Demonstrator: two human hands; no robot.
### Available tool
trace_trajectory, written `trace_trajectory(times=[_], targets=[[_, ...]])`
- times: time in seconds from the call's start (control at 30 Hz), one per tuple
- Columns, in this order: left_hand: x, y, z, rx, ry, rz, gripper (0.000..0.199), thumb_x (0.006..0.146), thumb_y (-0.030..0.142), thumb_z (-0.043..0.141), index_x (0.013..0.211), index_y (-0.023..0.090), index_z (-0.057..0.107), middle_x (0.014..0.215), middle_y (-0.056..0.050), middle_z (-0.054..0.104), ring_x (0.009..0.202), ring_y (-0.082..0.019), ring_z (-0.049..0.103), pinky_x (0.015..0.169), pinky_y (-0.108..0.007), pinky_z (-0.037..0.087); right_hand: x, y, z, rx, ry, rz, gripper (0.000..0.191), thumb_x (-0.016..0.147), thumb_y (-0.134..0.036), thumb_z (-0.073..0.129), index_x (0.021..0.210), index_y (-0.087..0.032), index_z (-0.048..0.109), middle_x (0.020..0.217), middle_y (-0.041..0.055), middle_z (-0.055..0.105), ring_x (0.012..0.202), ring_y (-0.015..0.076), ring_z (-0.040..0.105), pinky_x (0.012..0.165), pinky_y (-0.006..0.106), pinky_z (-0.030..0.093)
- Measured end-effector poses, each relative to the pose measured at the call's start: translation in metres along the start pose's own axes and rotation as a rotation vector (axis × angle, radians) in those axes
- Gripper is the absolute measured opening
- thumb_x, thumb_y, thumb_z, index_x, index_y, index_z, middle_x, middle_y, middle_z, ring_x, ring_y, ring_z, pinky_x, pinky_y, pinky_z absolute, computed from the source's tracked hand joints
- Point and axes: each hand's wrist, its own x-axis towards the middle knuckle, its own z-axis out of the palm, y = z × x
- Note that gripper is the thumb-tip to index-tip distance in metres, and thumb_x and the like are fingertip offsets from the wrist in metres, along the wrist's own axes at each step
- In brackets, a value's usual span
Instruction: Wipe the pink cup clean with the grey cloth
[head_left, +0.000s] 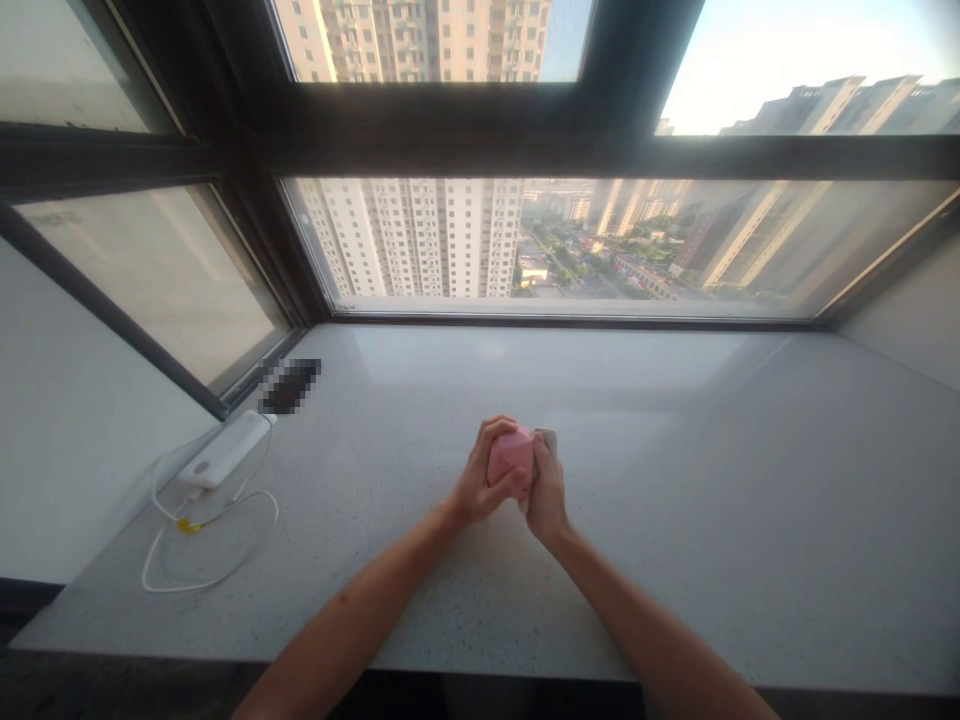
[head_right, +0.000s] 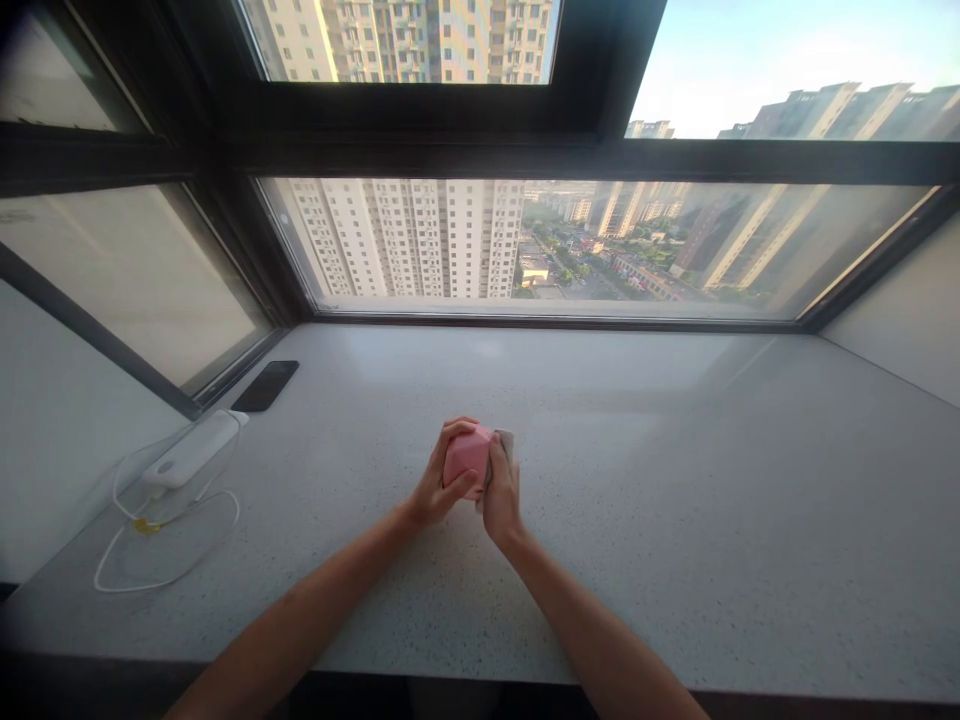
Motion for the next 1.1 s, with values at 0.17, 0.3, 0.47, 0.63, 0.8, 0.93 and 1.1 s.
trace_trajectory(times=[0.17,0.3,0.47,0.63,0.8,0.93,1.1], targets=[[-0.002,0.003,0.006,-0.246,0.034,-0.284,0.062,0.099,0.068,0.065,0.144,0.026,0.050,0.129,-0.009,0.062,0.105,-0.025,0.065,0.092,-0.038,0.056,-0.001,0.002,-0.005,-0.112,-0.075,0.030,0.062,0.084,-0.083,0.071,0.080,-0.022,0.063,0.064,-0.0038,0.051,0.059,0.0136,0.043,0.050,0.025,0.037],[0.001,0.004,0.002,0.095,0.026,0.030,0.066,0.090,0.064,0.079,0.138,0.025,0.057,0.146,-0.015,0.053,0.139,-0.036,0.053,0.120,-0.054,0.045,0.003,0.001,0.001,0.034,0.000,0.023,0.051,0.089,-0.073,0.072,0.080,-0.024,0.058,0.073,-0.0048,0.054,0.064,0.0133,0.046,0.057,0.024,0.045],[-0.001,0.006,0.005,-0.245,0.008,-0.262,0.062,0.099,0.065,0.067,0.144,0.026,0.050,0.131,-0.011,0.062,0.110,-0.026,0.066,0.096,-0.040,0.057,-0.004,0.004,-0.002,-0.089,-0.039,-0.038,0.061,0.087,-0.083,0.069,0.077,-0.023,0.060,0.063,-0.0046,0.050,0.057,0.0128,0.042,0.050,0.026,0.035],[-0.002,0.005,0.004,-0.157,0.038,-0.160,0.064,0.096,0.065,0.071,0.143,0.025,0.052,0.137,-0.013,0.061,0.120,-0.030,0.064,0.106,-0.045,0.054,-0.005,-0.002,-0.003,-0.098,-0.055,-0.033,0.061,0.087,-0.082,0.070,0.076,-0.023,0.059,0.063,-0.0049,0.049,0.056,0.0122,0.040,0.050,0.026,0.035],[0.001,0.006,0.002,0.000,0.016,-0.044,0.065,0.092,0.065,0.076,0.138,0.024,0.057,0.139,-0.013,0.058,0.128,-0.032,0.059,0.111,-0.047,0.050,-0.004,0.000,0.002,-0.010,0.022,-0.025,0.055,0.090,-0.076,0.070,0.080,-0.024,0.058,0.068,-0.0053,0.051,0.060,0.0125,0.043,0.053,0.025,0.040],[0.000,0.011,0.006,-0.287,-0.008,-0.376,0.065,0.099,0.068,0.065,0.146,0.025,0.050,0.130,-0.009,0.064,0.103,-0.024,0.066,0.087,-0.035,0.056,-0.006,0.006,-0.004,-0.096,-0.031,-0.050,0.064,0.085,-0.085,0.070,0.075,-0.023,0.059,0.060,-0.0049,0.049,0.055,0.0127,0.041,0.048,0.026,0.035],[0.002,0.004,-0.002,-0.028,-0.018,-0.080,0.096,0.092,0.072,0.075,0.168,0.031,0.035,0.172,-0.016,0.037,0.155,-0.040,0.043,0.123,-0.056,0.044,-0.001,0.001,0.000,0.046,0.008,0.057,0.053,0.086,-0.072,0.076,0.079,-0.024,0.055,0.067,-0.0057,0.051,0.059,0.0127,0.045,0.053,0.025,0.043]])
